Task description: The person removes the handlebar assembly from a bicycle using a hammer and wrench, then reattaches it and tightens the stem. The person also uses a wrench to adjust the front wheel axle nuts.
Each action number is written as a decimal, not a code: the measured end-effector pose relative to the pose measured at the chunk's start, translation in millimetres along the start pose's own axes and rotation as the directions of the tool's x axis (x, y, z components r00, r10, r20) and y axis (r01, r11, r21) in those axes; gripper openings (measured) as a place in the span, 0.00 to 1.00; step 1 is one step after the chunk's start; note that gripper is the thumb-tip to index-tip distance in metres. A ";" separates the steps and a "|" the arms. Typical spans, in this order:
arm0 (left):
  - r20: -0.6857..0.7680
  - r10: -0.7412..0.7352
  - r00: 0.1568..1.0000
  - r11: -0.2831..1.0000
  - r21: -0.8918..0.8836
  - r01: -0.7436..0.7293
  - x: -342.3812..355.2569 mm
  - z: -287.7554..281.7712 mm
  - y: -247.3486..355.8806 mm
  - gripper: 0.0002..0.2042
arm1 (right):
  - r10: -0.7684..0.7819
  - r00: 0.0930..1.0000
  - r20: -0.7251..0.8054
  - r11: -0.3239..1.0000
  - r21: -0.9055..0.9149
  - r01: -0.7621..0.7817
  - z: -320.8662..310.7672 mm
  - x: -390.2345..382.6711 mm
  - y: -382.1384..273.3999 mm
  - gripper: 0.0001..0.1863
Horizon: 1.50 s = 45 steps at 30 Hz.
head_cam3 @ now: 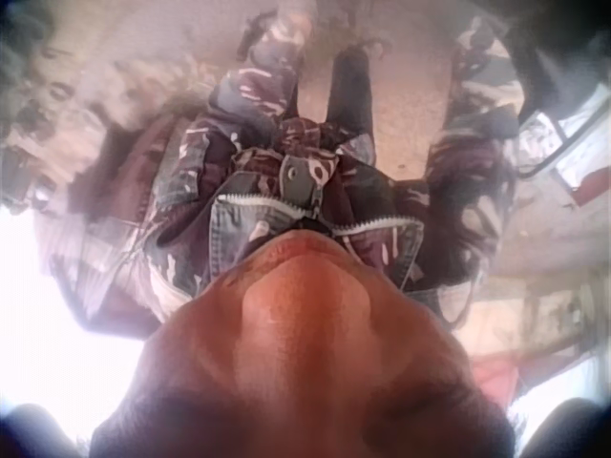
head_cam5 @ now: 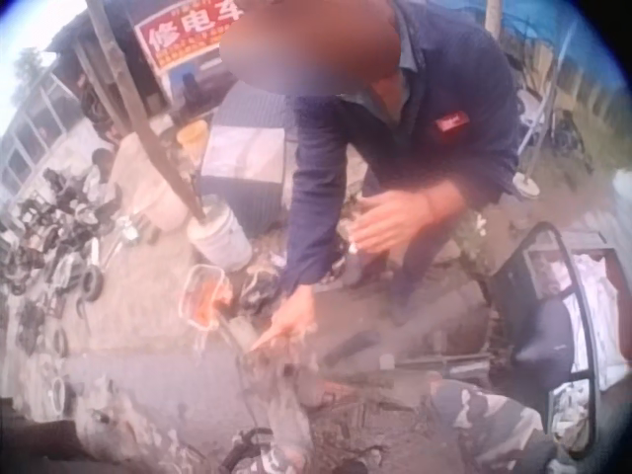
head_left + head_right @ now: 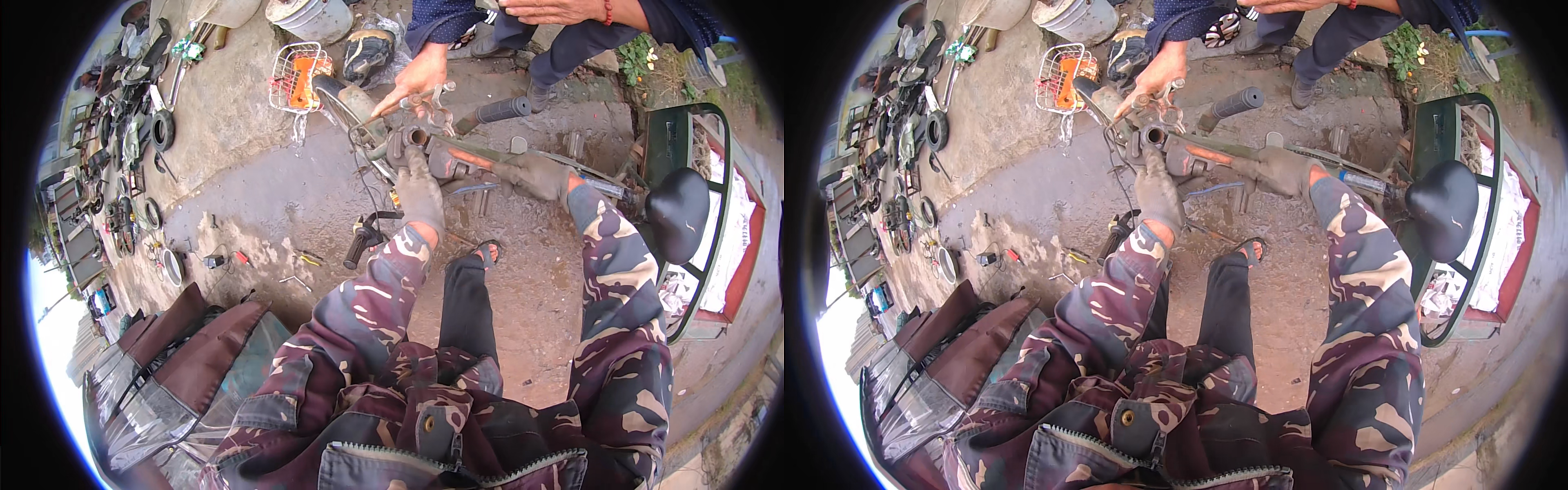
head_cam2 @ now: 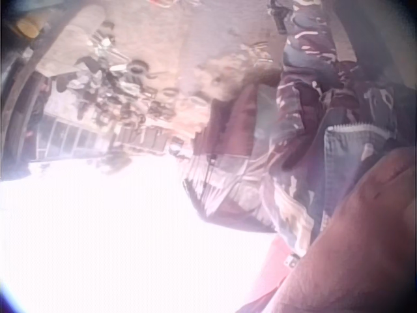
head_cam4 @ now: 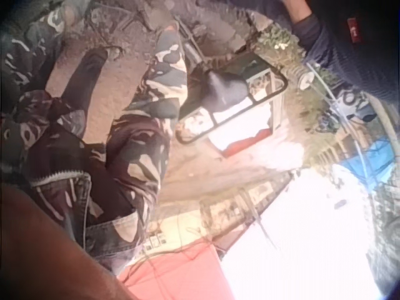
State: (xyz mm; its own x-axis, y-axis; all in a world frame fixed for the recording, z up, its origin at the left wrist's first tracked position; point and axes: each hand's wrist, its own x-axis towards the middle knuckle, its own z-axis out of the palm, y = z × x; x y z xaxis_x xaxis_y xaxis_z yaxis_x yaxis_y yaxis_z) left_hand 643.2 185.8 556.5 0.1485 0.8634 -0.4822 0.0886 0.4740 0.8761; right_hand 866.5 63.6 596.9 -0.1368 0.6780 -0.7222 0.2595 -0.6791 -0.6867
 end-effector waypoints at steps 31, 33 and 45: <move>0.208 0.146 0.967 0.976 0.129 -0.175 7.7 -30.1 27.0 0.23 | -0.069 0.989 -0.133 0.969 0.227 0.098 77.1 35.3 28.5 0.38; 0.337 0.138 0.931 0.925 0.293 -0.243 25.0 -48.2 50.5 0.23 | -0.114 0.970 -0.214 0.845 0.492 0.208 131.6 32.8 7.6 0.37; 0.564 -0.153 0.812 0.852 0.492 -0.181 64.4 -57.8 105.7 0.20 | 0.098 0.966 -0.239 0.377 0.907 0.186 228.2 35.8 -78.2 0.33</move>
State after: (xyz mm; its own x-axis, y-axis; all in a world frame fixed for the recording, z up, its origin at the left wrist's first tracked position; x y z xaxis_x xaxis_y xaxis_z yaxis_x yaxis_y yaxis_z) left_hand 605.2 301.5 618.4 0.6624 0.5310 -0.5285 0.5328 0.1622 0.8306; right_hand 623.2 76.7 605.8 0.1215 0.6559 -0.7450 -0.7947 -0.3854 -0.4689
